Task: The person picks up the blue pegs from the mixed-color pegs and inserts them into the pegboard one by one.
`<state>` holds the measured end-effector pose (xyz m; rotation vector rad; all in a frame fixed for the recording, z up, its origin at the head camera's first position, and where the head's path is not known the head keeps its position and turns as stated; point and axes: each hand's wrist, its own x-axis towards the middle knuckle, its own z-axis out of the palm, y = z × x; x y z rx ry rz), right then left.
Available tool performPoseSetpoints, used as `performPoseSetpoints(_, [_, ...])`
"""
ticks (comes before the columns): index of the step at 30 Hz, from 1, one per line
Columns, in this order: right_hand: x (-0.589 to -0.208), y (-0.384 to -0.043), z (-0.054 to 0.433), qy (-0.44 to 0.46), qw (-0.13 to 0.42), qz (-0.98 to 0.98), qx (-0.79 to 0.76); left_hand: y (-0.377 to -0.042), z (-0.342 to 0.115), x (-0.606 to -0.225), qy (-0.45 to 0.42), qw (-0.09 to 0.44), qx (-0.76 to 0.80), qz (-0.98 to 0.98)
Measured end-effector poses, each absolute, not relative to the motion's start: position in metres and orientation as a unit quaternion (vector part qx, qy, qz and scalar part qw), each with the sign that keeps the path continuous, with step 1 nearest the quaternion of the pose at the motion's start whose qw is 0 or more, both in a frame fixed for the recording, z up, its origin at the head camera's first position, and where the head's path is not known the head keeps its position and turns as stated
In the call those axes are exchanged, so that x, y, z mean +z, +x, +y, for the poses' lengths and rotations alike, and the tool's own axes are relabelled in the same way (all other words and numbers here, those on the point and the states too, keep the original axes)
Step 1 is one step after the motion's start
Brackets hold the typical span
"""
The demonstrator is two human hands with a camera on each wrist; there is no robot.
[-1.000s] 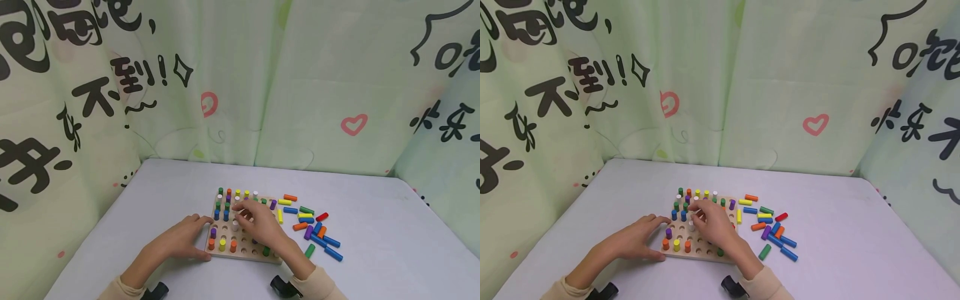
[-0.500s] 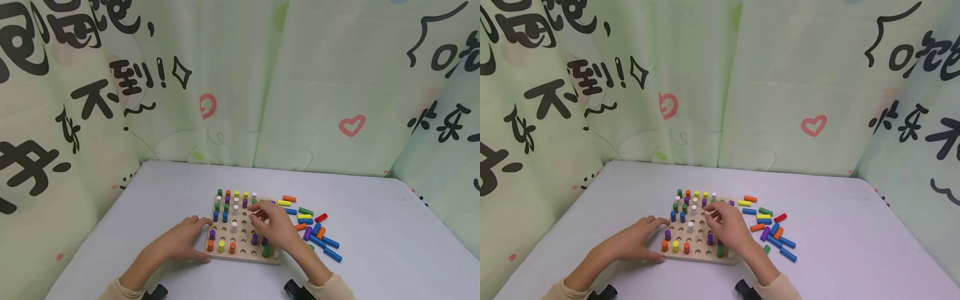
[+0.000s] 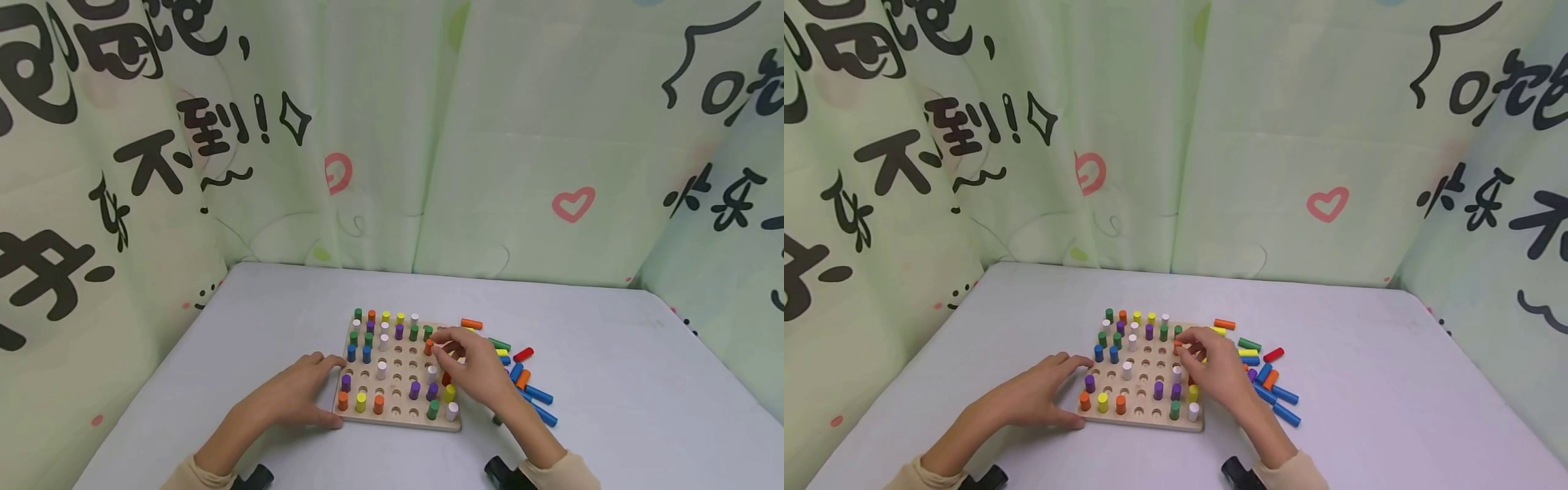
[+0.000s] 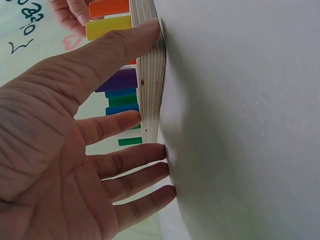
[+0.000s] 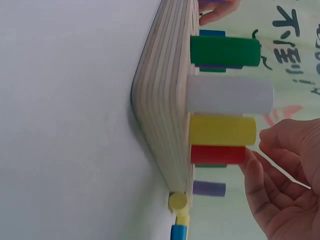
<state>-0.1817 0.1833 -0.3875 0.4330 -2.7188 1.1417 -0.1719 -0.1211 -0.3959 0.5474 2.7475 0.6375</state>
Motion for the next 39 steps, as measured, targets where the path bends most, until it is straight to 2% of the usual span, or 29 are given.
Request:
performPoseSetpoints(16, [-0.394,-0.188,0.210,0.115,0.133,-0.921,0.348,-0.171,-0.120,-0.395,0.184,0.133,0.222,0.948])
performPoseSetpoints(39, [-0.398,-0.200,0.234,0.016,0.058,-0.937,0.343,-0.172,-0.121,-0.396,0.185,0.134,0.219,0.949])
